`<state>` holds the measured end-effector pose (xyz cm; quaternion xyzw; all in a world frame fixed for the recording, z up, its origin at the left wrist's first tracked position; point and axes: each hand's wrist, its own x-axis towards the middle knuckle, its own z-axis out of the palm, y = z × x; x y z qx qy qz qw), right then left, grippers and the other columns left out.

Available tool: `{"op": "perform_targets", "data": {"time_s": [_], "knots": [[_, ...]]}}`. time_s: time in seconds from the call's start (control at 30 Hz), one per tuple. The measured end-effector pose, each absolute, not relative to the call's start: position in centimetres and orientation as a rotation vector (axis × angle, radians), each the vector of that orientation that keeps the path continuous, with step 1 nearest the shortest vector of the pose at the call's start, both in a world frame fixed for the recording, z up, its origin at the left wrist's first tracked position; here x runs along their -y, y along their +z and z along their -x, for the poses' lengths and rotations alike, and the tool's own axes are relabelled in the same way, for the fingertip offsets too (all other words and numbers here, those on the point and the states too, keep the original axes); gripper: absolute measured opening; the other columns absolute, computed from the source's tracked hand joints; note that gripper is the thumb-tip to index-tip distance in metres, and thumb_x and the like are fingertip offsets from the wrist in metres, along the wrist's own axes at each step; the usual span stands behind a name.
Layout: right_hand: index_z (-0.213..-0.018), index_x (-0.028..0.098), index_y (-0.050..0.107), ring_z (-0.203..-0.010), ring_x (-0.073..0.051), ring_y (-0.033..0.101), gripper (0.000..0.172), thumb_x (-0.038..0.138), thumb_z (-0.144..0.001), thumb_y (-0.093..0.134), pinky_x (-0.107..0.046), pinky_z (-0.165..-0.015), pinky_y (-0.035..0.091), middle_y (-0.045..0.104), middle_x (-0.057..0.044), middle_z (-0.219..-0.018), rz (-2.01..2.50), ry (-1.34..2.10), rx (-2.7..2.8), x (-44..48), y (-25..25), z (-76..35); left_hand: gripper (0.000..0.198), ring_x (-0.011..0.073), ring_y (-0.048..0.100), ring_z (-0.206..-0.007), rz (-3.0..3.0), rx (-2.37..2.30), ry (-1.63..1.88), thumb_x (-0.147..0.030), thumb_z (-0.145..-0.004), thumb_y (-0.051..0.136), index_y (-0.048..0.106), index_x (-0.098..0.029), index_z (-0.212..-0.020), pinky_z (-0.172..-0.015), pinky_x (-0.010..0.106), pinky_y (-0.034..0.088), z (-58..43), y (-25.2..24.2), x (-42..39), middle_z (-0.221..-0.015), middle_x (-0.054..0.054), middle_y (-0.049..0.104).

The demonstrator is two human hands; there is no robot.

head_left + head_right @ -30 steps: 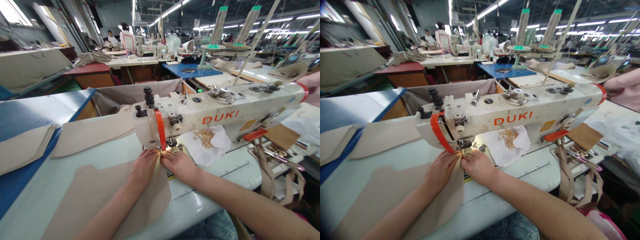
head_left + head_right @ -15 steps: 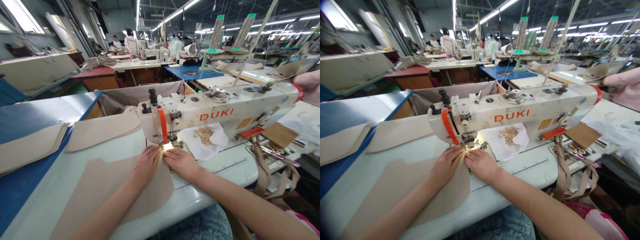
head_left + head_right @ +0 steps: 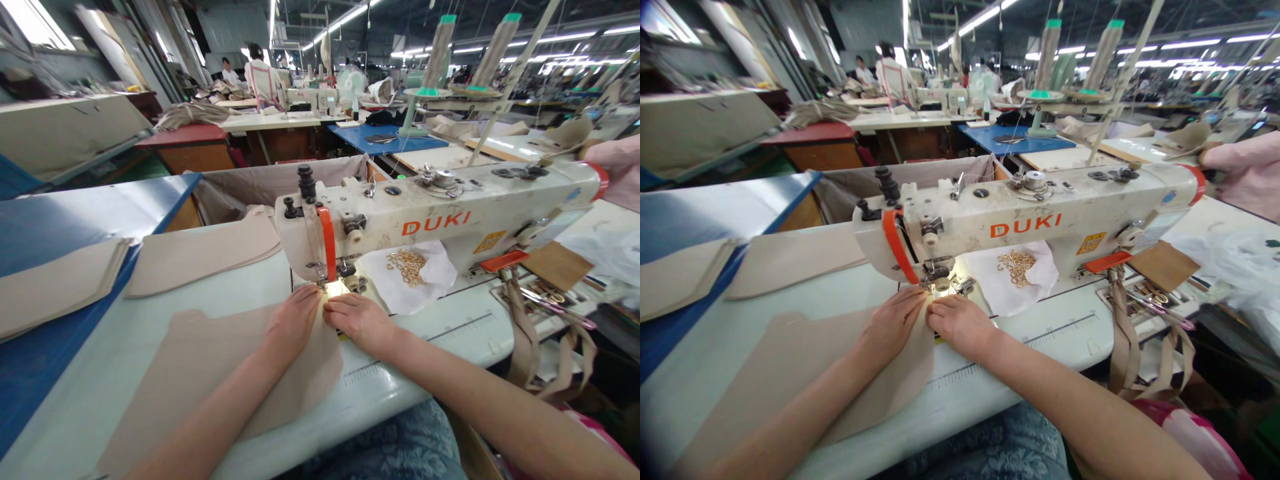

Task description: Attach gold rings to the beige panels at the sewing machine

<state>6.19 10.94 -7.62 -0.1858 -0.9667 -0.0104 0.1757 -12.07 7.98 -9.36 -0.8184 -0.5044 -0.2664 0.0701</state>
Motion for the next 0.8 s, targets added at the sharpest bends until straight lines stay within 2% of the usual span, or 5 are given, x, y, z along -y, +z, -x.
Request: {"op": "perform_targets", "data": {"time_s": [0.33,0.47,0.6,0.8], "knots": [[-0.091,0.013,0.063,-0.096,-0.019,0.059,0.008,0.017,-0.089,0.057,-0.031,-0.086,0.047,0.067,-0.008,-0.101,0.51,-0.04,2.741,-9.5,-7.8,-6.1,0.024,0.0184,0.063,-0.087,2.412,1.516,-0.922,-0.017,-0.092,0.04,0.063,-0.018,-0.086,-0.08,0.035,0.056,11.6,-8.8,-7.4,-0.088,0.005,0.069],[-0.091,0.013,0.062,-0.097,-0.019,0.057,0.008,0.015,-0.09,0.054,-0.031,-0.089,0.045,0.066,-0.008,-0.103,0.505,-0.016,2.698,-7.5,-8.2,-6.0,0.023,0.018,0.061,-0.086,2.404,1.464,-0.944,-0.019,-0.093,0.041,0.062,-0.017,-0.084,-0.078,0.034,0.056,11.5,-8.7,-5.8,-0.087,0.005,0.067],[-0.09,0.013,0.062,-0.099,-0.019,0.056,0.007,0.015,-0.089,0.055,-0.031,-0.09,0.045,0.065,-0.009,-0.104,0.529,0.013,2.701,-6.8,-8.3,-5.9,0.027,0.0187,0.058,-0.086,2.388,1.427,-0.82,-0.019,-0.094,0.038,0.061,-0.019,-0.078,-0.077,0.034,0.054,11.4,-8.2,-5.5,-0.089,0.005,0.063],[-0.09,0.013,0.062,-0.1,-0.019,0.056,0.007,0.016,-0.089,0.055,-0.032,-0.089,0.046,0.066,-0.01,-0.102,0.522,0.025,2.672,-7.0,-8.5,-5.8,0.032,0.0184,0.058,-0.075,2.483,1.294,-0.605,-0.013,-0.092,0.036,0.059,-0.019,-0.07,-0.073,0.034,0.052,11.5,-7.7,-6.3,-0.075,0.003,0.062]]}}
